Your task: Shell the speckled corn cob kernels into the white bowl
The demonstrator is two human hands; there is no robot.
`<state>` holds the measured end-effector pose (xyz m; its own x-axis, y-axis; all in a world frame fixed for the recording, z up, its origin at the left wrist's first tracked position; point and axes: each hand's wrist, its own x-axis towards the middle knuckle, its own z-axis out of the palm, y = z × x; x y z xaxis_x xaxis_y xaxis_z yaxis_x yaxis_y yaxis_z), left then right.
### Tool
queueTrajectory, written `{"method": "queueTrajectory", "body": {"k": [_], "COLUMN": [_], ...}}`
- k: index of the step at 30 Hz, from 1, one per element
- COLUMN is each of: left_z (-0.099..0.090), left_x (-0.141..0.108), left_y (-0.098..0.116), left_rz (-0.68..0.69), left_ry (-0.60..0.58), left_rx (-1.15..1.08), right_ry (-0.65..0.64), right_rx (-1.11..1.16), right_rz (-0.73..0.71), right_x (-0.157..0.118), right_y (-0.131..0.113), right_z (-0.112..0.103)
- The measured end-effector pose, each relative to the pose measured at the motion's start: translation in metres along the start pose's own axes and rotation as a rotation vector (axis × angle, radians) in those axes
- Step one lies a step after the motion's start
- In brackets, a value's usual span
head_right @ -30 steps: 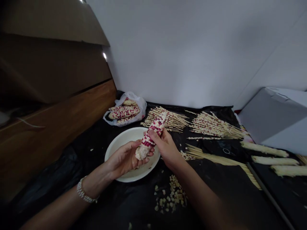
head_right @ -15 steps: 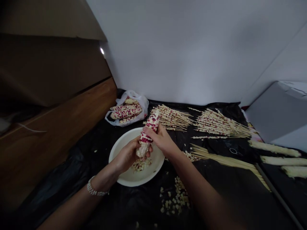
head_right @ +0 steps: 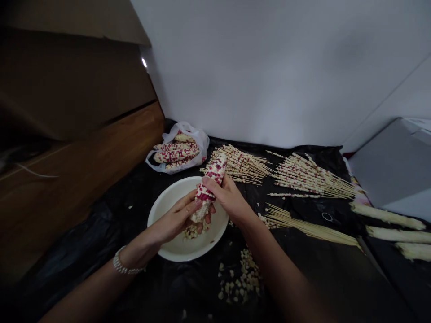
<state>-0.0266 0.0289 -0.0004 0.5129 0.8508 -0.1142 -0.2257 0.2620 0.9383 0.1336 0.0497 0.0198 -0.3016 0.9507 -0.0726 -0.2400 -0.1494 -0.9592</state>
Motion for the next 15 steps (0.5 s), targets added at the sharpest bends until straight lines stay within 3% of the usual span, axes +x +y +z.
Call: {"method": "queueTrajectory", "body": {"k": [4,9,15], "left_z": [0.0043,0.0027,-0.0034], "left_x": [0.0009,0.0033,0.0095], "left_y": [0.0,-0.005,-0.0022], "left_rz": [0.021,0.056,-0.082], "left_ry": [0.032,0.189,0.113], "left_rx": [0.127,0.34,0.065], "right_ry": [0.081,0.208,0.18], "right_rx": [-0.084,-0.235,-0.095], "right_rz": [-0.032,-0.175,-0.062], "right_x": [-0.0023,-0.0001,-0.0002], "right_y": [-0.001,0.0053,0.0021], "right_z": [0.0023,0.0042,0.0052]}}
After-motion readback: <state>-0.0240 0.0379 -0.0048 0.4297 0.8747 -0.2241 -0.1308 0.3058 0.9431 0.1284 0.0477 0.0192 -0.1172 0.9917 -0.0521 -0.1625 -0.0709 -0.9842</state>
